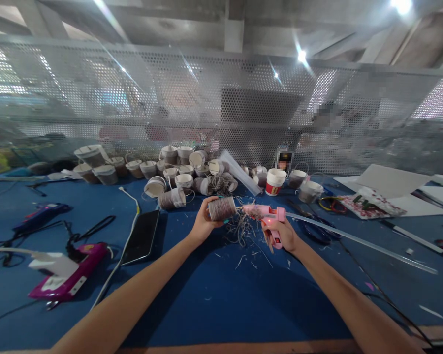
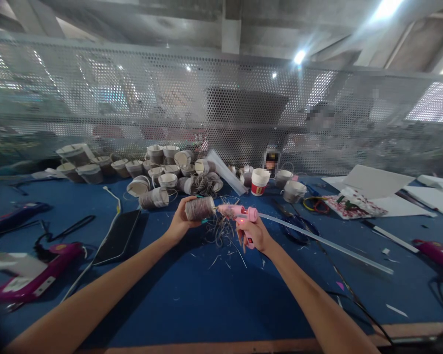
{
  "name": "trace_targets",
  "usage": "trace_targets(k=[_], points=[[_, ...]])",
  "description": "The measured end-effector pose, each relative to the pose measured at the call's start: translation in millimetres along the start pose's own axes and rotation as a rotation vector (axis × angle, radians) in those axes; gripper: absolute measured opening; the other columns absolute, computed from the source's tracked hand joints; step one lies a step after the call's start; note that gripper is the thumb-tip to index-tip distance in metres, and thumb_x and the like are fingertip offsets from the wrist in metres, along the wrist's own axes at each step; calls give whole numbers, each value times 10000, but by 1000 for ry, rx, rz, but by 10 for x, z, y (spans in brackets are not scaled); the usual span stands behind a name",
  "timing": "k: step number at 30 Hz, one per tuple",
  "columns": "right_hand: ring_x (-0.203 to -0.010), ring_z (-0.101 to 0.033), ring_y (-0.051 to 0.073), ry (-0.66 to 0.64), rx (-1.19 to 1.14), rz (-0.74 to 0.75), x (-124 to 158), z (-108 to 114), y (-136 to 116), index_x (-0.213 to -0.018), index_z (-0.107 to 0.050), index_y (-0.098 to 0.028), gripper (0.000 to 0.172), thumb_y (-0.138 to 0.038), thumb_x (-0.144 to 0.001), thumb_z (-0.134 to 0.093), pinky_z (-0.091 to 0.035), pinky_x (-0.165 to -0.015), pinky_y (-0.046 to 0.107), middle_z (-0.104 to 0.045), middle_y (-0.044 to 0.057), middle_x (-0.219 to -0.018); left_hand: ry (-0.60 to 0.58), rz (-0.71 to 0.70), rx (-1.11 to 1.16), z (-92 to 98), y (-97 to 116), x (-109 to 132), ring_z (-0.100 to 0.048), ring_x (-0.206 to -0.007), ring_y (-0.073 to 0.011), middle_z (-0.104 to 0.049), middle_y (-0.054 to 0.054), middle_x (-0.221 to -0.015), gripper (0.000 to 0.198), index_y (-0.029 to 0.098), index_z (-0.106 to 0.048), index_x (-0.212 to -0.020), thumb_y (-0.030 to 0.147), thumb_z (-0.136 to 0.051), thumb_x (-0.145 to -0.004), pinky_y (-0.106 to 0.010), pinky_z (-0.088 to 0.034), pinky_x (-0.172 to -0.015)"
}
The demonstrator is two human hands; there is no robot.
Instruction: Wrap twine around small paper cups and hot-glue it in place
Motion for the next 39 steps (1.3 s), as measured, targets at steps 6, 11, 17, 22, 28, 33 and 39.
trace_targets(k=[6, 11, 17, 22, 28, 33, 39], points=[[-242, -411, 87, 25, -15, -21, 10, -3, -22, -471, -525, -147, 108, -249, -501, -538, -301, -250, 184, -512, -9, -348, 13, -14, 13, 6, -11, -8, -571, -741, -144, -574, 21, -890, 708, 247, -444, -1053, 11, -690, -432, -258, -470, -650], [-242, -406, 84, 4, -4, -32, 6, -8, -18, -467, -514, -146, 113, -251, -504, -535, -301, -255, 185, -502, -8, -342, 25, 0, 33, -9, 16, -8, -567, -736, -133, -570, 25, -884, 712, 242, -444, -1051, -4, -680, -426, -240, -468, -641], [-245, -410, 84, -8, 14, -32, 18, -16, -26, -435, -510, -147, 130, -252, -512, -521, -298, -265, 183, -497, -3, -327, 25, -2, 35, 2, 18, -2, -565, -736, -134, -563, 18, -894, 704, 241, -446, -1058, 4, -677, -436, -233, -474, -630], [-242, -402, 80, -2, 33, -35, 14, -9, -24, -448, -505, -152, 111, -242, -512, -518, -298, -270, 179, -485, -13, -318, 32, 8, 38, 14, 6, -1, -561, -740, -129, -556, 15, -922, 699, 246, -447, -1056, 4, -671, -439, -224, -476, -620], [-245, -404, 83, -29, 23, -24, -2, 9, -9, -455, -505, -153, 131, -256, -534, -524, -305, -262, 181, -486, -10, -322, 29, 5, 26, -4, 34, 4, -556, -721, -122, -562, 29, -879, 696, 242, -447, -1045, 6, -678, -432, -230, -467, -632], [-270, -441, 88, -32, -18, 29, -3, 15, -19, -529, -534, -148, 136, -280, -555, -548, -319, -273, 176, -536, -5, -377, -42, -76, -28, -5, 14, 10, -554, -819, -151, -561, -8, -952, 643, 222, -469, -1034, 26, -689, -462, -254, -451, -695], [-255, -420, 93, 0, -40, 28, -13, 16, 1, -516, -533, -154, 118, -268, -540, -545, -321, -254, 195, -530, -9, -375, -80, -209, -106, 30, -63, -13, -502, -1038, -220, -516, -68, -1126, 583, 209, -496, -1037, 52, -697, -512, -320, -418, -826]])
Point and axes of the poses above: each hand's wrist, its own x-axis away from the middle knuckle, its own z-axis out of the back of the hand, y = z × x, the point moved 1 cm from there along -x, towards the middle knuckle
